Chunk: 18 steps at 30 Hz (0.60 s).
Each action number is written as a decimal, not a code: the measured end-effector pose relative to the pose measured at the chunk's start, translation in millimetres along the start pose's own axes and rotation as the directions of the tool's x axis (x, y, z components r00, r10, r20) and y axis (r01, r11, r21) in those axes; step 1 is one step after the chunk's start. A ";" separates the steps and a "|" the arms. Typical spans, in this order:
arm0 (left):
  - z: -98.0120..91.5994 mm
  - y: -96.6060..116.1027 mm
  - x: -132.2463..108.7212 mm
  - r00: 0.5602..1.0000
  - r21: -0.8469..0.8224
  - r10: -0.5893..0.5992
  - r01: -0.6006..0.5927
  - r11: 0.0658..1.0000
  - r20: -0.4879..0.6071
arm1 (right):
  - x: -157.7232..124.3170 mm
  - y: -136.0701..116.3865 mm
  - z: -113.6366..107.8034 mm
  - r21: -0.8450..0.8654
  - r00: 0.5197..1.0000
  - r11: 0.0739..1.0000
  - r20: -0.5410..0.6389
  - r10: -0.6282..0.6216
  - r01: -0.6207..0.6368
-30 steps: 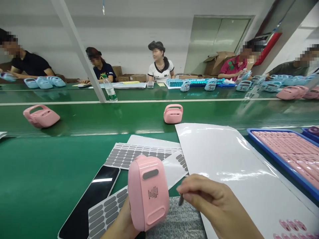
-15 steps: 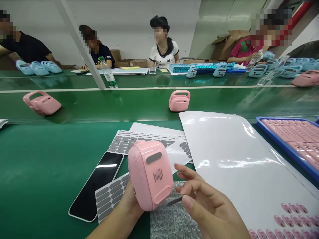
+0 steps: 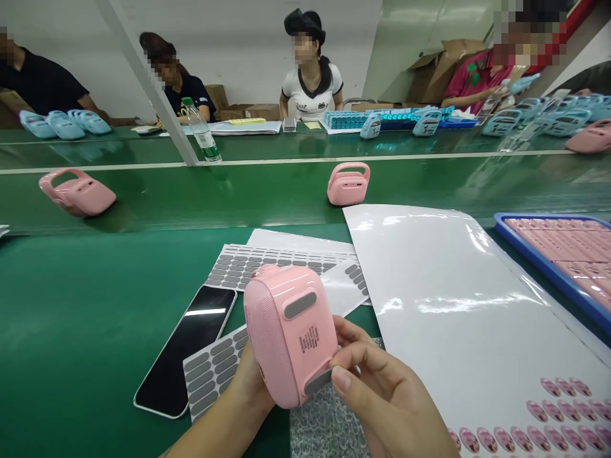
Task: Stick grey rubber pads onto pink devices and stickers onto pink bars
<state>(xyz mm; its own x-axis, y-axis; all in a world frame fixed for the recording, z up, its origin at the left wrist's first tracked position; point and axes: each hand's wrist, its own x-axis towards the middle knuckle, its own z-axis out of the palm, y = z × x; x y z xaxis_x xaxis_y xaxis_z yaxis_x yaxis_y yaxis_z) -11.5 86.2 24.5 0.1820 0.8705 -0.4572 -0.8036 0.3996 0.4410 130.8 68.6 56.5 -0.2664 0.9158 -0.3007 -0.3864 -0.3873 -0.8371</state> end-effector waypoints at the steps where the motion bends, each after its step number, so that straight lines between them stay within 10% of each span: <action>1: 0.7 0.3 -0.1 1.000 0.004 -0.013 0.013 1.000 0.021 | -0.5 0.4 0.6 -0.010 1.000 1.000 -0.011 -0.003 0.003; 14: -1.8 -1.2 0.6 0.999 0.039 0.036 -0.037 0.999 0.018 | -4.5 11.0 5.4 -0.309 0.966 0.929 -0.093 -0.243 0.204; 18: -3.0 -1.5 -0.3 0.998 0.073 0.056 -0.056 0.996 0.001 | 6.1 15.8 2.5 -0.121 0.982 0.979 -0.072 -0.174 0.165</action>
<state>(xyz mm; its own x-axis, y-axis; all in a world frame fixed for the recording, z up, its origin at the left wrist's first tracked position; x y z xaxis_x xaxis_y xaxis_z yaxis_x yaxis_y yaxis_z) -12.1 84.4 21.6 0.1374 0.8919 -0.4309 -0.7691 0.3702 0.5210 120.9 67.8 42.6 -0.1306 0.9745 -0.1822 -0.3153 -0.2151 -0.9243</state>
